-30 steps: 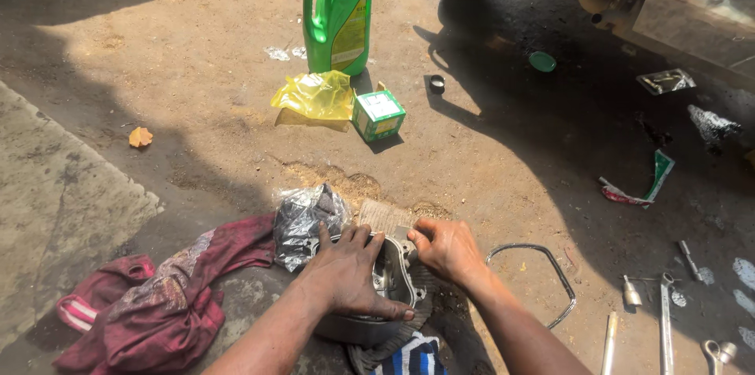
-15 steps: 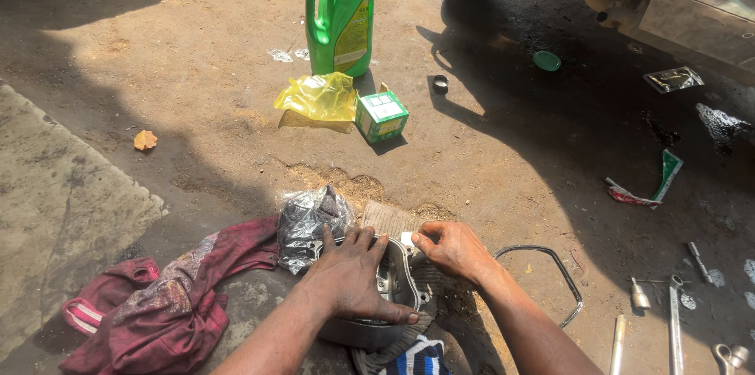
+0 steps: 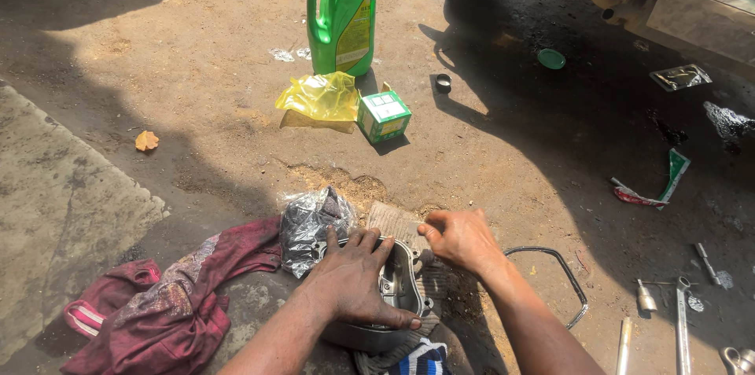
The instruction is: The person cleans a metal part using a cloth and a metal file. They wipe the part, file its edges, and wipe it again repeatedly.
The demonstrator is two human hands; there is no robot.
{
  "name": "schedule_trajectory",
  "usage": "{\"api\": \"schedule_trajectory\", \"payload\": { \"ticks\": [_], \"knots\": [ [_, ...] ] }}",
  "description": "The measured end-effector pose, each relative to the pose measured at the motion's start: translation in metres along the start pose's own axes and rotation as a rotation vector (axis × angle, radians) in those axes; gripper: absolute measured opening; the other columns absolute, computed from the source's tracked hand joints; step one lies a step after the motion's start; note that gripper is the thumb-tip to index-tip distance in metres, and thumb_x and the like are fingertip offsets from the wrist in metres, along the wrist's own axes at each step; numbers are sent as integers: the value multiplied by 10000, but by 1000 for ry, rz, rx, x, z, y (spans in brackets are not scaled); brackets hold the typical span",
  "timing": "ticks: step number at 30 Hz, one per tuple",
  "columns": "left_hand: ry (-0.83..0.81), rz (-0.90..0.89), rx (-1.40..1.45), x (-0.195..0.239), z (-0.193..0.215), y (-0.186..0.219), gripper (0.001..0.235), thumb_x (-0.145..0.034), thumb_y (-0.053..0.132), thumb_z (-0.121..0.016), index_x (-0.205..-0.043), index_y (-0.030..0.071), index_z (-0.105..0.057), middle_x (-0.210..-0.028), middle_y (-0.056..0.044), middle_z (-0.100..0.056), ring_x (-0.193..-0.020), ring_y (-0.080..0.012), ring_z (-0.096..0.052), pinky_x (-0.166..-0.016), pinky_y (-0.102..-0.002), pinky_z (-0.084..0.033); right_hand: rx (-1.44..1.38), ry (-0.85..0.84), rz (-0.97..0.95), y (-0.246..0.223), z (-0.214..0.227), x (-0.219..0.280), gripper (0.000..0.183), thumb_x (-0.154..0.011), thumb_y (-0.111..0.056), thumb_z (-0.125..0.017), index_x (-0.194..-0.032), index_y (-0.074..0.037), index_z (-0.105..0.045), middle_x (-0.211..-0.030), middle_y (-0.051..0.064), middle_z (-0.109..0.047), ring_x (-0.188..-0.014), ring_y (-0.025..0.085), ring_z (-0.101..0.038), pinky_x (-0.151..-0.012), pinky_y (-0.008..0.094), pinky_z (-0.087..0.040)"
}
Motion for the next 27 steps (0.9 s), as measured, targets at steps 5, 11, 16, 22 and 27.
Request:
{"api": "schedule_trajectory", "payload": {
  "ticks": [5,11,16,22,27],
  "knots": [
    [-26,-7,-1,-1,-4,0,1514,-503,987,-626,-1584,-1,-240,-1629,-268,-235,-1534,-431,-186,-1195,-743,-25,-163,-113,-19,18,0,2,454,-865,-503,-699,-1158,-169,-788,-1088,104,-782,-1038,275,-751,-950,454,-582],
    [-2,-14,12,-2,1,-1,1518,-495,988,-620,-1574,-15,-251,-1628,-261,-245,-1532,-440,-187,-1194,-734,-40,-79,-172,-66,10,-3,5,453,-872,-532,-669,-1177,-217,-782,-1087,83,-802,-1048,268,-761,-959,455,-582],
    [1,-19,-5,-2,-1,1,1507,-510,989,-611,-1570,-25,-263,-1618,-268,-262,-1526,-441,-202,-1191,-748,-43,-145,-130,-46,11,-5,5,465,-877,-531,-700,-1170,-176,-769,-1063,121,-795,-1030,269,-763,-929,458,-592],
    [8,-9,-5,-1,3,1,1500,-503,979,-623,-1573,-12,-274,-1605,-282,-278,-1519,-448,-219,-1187,-759,-37,18,-37,-88,7,2,6,422,-901,-520,-653,-1154,-206,-777,-933,113,-822,-904,274,-782,-947,445,-517],
    [25,-20,-19,0,2,2,1493,-508,983,-625,-1561,-15,-276,-1609,-275,-268,-1524,-443,-204,-1168,-788,-20,-149,-17,-20,17,-11,11,415,-882,-503,-693,-1123,-178,-786,-960,85,-805,-857,259,-779,-817,416,-594]
  ]
}}
Point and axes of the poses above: each hand's wrist, its own x-axis away from the middle knuckle, its own z-axis out of the back of the hand, y = z × x, the point moved 9 cm from there along -x, towards the middle knuckle
